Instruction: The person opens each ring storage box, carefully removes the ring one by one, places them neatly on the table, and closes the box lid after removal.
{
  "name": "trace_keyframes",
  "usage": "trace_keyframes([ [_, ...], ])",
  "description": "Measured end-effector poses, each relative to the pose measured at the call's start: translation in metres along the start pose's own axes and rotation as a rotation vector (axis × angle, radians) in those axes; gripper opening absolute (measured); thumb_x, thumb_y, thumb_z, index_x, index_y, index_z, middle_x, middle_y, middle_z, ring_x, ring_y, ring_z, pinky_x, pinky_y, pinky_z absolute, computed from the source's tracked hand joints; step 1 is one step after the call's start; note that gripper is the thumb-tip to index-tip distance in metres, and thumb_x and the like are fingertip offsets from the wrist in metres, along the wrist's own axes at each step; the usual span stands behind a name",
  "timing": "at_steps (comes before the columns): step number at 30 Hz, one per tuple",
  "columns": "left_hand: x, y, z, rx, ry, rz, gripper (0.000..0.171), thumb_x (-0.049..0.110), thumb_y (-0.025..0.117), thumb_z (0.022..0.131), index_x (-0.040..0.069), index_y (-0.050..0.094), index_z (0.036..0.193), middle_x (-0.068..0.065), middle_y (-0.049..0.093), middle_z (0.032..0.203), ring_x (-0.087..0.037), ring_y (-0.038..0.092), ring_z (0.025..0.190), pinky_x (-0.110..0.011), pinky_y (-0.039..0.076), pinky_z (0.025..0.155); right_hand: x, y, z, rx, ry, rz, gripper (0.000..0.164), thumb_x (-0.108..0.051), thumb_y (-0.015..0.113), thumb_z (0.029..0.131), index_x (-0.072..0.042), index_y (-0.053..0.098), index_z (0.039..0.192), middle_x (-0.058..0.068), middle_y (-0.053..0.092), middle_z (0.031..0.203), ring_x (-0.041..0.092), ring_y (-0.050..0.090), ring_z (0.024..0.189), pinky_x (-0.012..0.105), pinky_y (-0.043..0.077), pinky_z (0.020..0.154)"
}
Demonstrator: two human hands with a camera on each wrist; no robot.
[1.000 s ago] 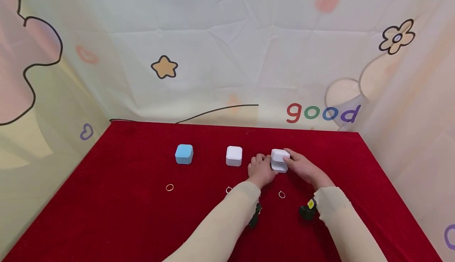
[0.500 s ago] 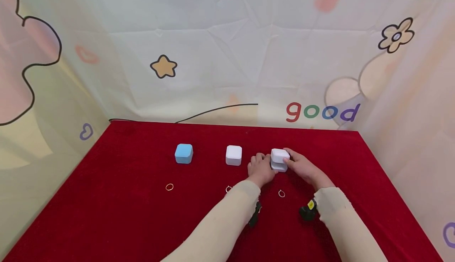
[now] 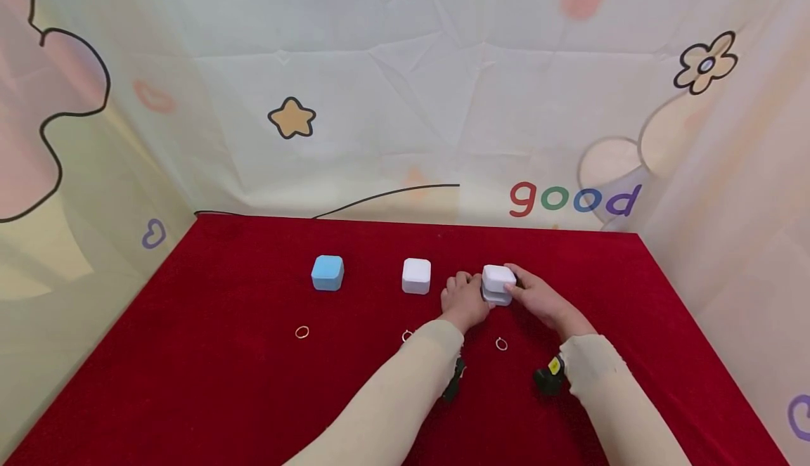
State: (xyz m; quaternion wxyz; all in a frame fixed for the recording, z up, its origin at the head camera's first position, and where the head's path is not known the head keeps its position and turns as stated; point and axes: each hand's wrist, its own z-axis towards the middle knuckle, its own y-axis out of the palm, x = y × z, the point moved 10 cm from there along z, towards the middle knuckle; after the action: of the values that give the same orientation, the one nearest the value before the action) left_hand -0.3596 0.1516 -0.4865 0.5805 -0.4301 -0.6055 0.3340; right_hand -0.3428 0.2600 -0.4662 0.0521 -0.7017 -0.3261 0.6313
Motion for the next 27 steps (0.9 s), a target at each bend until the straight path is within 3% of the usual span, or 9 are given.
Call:
trace_keyframes([
  [27, 0.0006, -0.0014, -0.0035, -0.014, 0.005, 0.0, 0.047, 0.041, 0.07, 0.095, 0.025, 0.06, 0.138, 0.003, 0.054, 0.134, -0.012, 0.045, 0.114, -0.026, 0.041, 0.095, 0.002, 0.0016, -0.0021, 0.028, -0.013, -0.025, 0.063, -0.009, 0.049, 0.106, 0.008, 0.018, 0.158, 0.037, 0.026, 0.157, 0.054, 0.027, 0.144, 0.068, 0.027, 0.12],
])
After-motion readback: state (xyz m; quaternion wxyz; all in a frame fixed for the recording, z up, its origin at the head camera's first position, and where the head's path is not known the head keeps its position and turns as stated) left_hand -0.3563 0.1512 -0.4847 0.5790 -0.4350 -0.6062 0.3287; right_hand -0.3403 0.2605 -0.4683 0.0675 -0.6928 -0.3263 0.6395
